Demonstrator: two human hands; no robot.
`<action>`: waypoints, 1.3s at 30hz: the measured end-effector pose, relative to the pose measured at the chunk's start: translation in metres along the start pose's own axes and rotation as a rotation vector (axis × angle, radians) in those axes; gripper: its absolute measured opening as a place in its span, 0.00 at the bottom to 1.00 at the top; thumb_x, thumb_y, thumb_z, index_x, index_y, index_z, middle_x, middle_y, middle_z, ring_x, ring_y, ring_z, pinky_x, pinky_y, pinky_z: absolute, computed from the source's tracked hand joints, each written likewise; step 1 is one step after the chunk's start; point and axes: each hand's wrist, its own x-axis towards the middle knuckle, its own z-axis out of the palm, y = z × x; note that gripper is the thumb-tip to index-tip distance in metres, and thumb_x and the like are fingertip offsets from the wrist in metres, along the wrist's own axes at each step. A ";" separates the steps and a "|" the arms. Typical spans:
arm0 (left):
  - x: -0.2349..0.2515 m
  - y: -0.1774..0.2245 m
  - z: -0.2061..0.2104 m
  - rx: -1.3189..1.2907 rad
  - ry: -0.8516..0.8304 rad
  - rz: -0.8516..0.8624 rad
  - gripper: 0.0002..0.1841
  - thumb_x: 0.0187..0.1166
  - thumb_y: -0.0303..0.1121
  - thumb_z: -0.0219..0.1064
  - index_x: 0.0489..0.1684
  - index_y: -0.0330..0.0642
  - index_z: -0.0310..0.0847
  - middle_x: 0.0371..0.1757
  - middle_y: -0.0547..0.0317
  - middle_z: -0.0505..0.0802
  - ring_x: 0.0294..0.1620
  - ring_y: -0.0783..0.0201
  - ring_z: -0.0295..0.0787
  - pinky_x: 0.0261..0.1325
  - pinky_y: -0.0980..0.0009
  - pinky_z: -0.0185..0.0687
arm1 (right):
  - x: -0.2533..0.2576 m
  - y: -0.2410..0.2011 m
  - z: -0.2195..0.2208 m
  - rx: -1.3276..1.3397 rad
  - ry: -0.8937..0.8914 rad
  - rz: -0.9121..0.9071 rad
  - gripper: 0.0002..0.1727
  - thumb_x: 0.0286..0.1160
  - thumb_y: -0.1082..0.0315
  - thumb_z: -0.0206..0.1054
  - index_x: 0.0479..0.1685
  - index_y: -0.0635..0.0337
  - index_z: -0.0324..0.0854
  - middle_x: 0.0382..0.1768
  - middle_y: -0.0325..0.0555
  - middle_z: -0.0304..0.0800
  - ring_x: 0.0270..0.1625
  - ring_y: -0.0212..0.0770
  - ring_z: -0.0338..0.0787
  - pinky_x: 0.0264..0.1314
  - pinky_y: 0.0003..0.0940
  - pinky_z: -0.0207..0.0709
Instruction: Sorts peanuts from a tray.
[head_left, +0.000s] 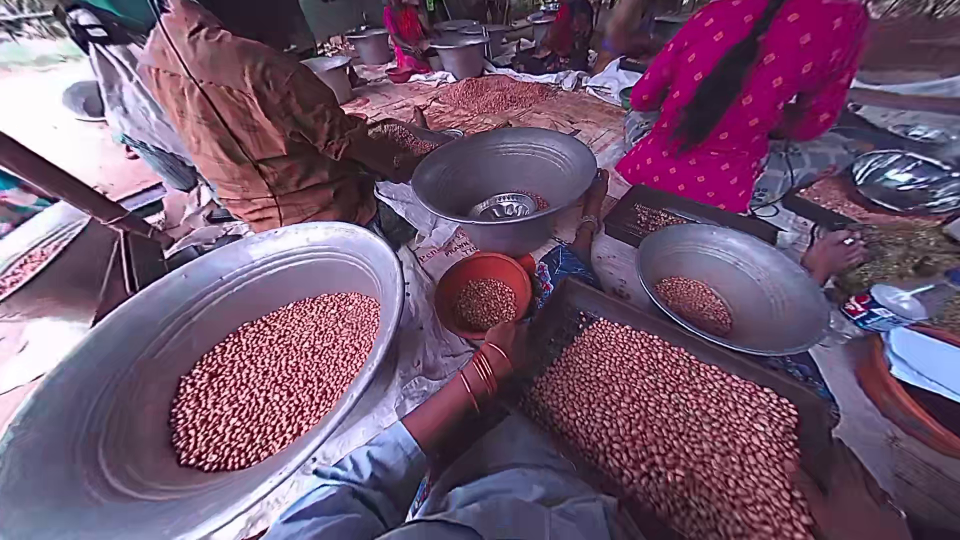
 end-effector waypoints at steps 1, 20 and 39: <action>0.003 -0.001 0.001 0.024 -0.005 0.002 0.25 0.85 0.44 0.62 0.67 0.28 0.80 0.65 0.30 0.88 0.71 0.34 0.84 0.72 0.36 0.75 | 0.010 0.021 0.014 0.041 0.158 -0.169 0.42 0.84 0.64 0.65 0.94 0.69 0.49 0.89 0.76 0.56 0.89 0.74 0.61 0.88 0.69 0.54; 0.025 0.089 0.026 0.214 -0.069 0.786 0.34 0.88 0.46 0.63 0.92 0.42 0.61 0.93 0.46 0.65 0.95 0.46 0.54 0.92 0.42 0.48 | 0.096 -0.134 0.012 -0.106 -0.011 -0.934 0.14 0.72 0.75 0.72 0.55 0.56 0.92 0.48 0.61 0.94 0.54 0.67 0.91 0.55 0.70 0.79; 0.081 0.105 -0.021 0.017 0.222 0.528 0.10 0.81 0.27 0.64 0.52 0.41 0.91 0.52 0.38 0.95 0.59 0.34 0.91 0.60 0.30 0.80 | 0.047 -0.143 -0.006 0.157 0.155 -0.971 0.12 0.77 0.78 0.65 0.50 0.55 0.91 0.41 0.53 0.87 0.38 0.53 0.88 0.38 0.55 0.79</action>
